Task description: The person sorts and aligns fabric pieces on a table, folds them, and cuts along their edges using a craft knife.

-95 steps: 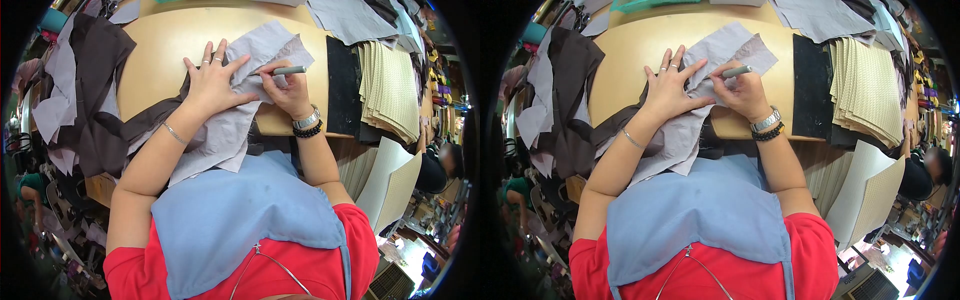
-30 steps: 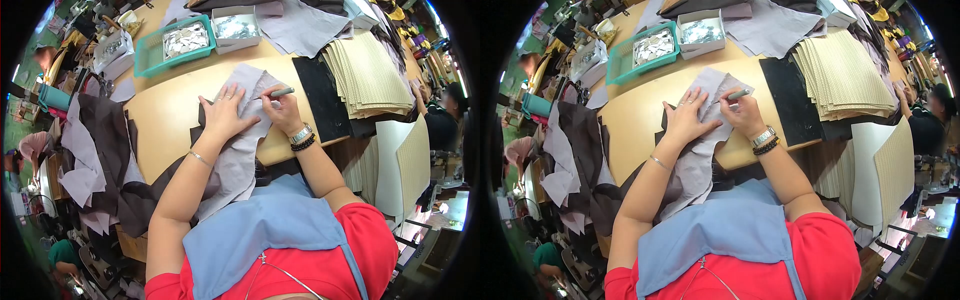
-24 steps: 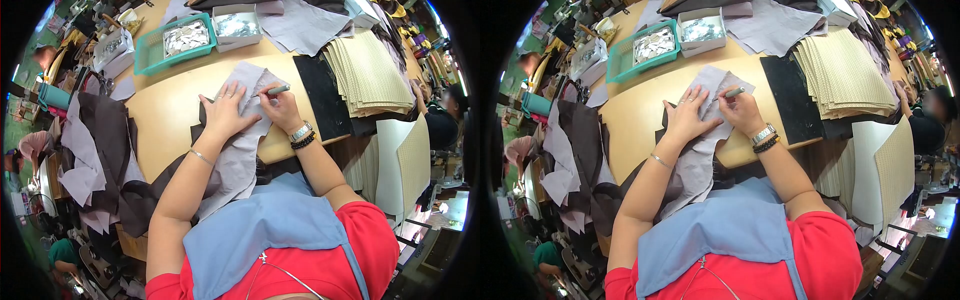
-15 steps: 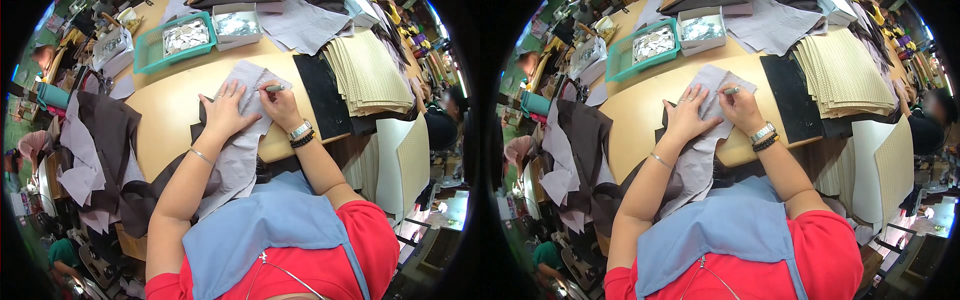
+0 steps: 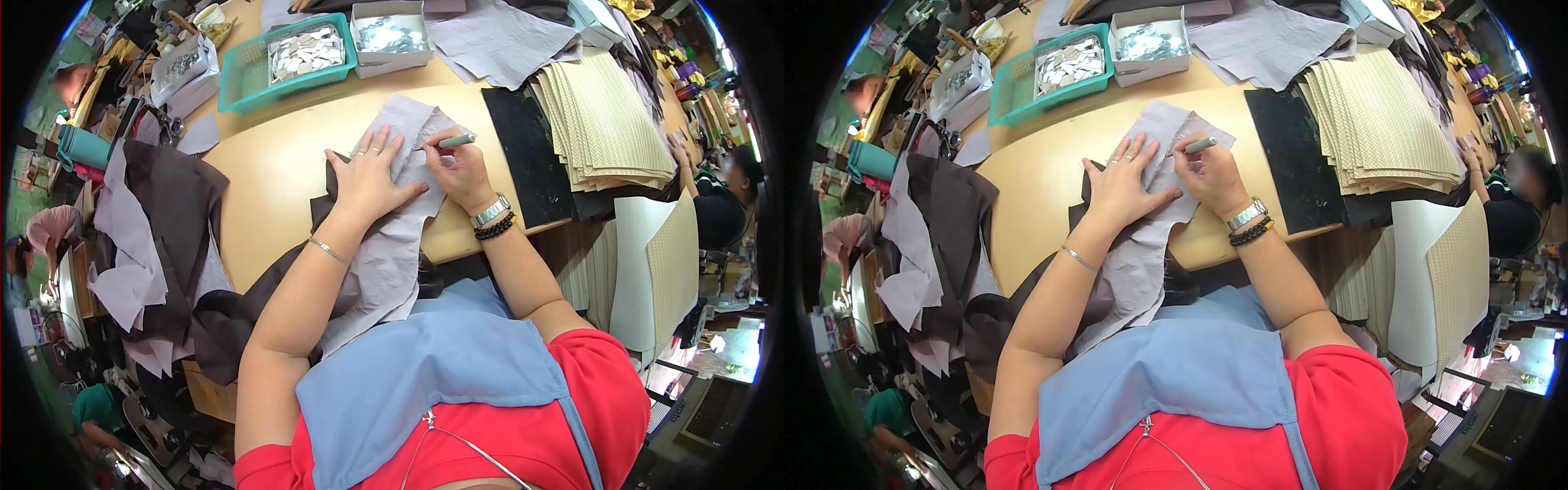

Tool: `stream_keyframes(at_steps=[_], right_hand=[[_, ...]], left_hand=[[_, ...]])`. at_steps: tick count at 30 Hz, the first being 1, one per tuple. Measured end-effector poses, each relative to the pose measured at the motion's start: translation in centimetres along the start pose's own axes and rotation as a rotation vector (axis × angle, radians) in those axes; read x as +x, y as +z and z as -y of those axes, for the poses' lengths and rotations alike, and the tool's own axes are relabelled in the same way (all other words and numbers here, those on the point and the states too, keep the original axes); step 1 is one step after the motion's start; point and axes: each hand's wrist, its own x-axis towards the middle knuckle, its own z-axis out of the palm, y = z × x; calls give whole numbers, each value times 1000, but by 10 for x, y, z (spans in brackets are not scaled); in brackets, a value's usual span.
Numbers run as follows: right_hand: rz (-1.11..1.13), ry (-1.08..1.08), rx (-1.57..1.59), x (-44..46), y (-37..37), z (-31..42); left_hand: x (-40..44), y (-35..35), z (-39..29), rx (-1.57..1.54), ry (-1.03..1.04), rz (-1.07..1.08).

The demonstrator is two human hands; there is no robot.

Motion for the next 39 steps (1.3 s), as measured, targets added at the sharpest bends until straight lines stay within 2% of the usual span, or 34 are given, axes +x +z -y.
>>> stream_keyframes(at_steps=[8, 11, 14, 18, 27, 39], right_hand=[[162, 104, -111, 29, -7, 10], [188, -34, -189, 45, -12, 3], [224, 11, -213, 56, -20, -3], [242, 96, -239, 66, -29, -9], [202, 128, -112, 73, -30, -4], [306, 83, -219, 84, -37, -22]], left_hand=[[0, -3, -2, 2, -7, 14], [0, -2, -2, 3, -10, 16], [-1, -3, -2, 6, -8, 35], [-1, -2, -1, 9, 2, 41], [0, -1, -1, 17, 4, 40], [0, 5, 1, 53, 5, 10]])
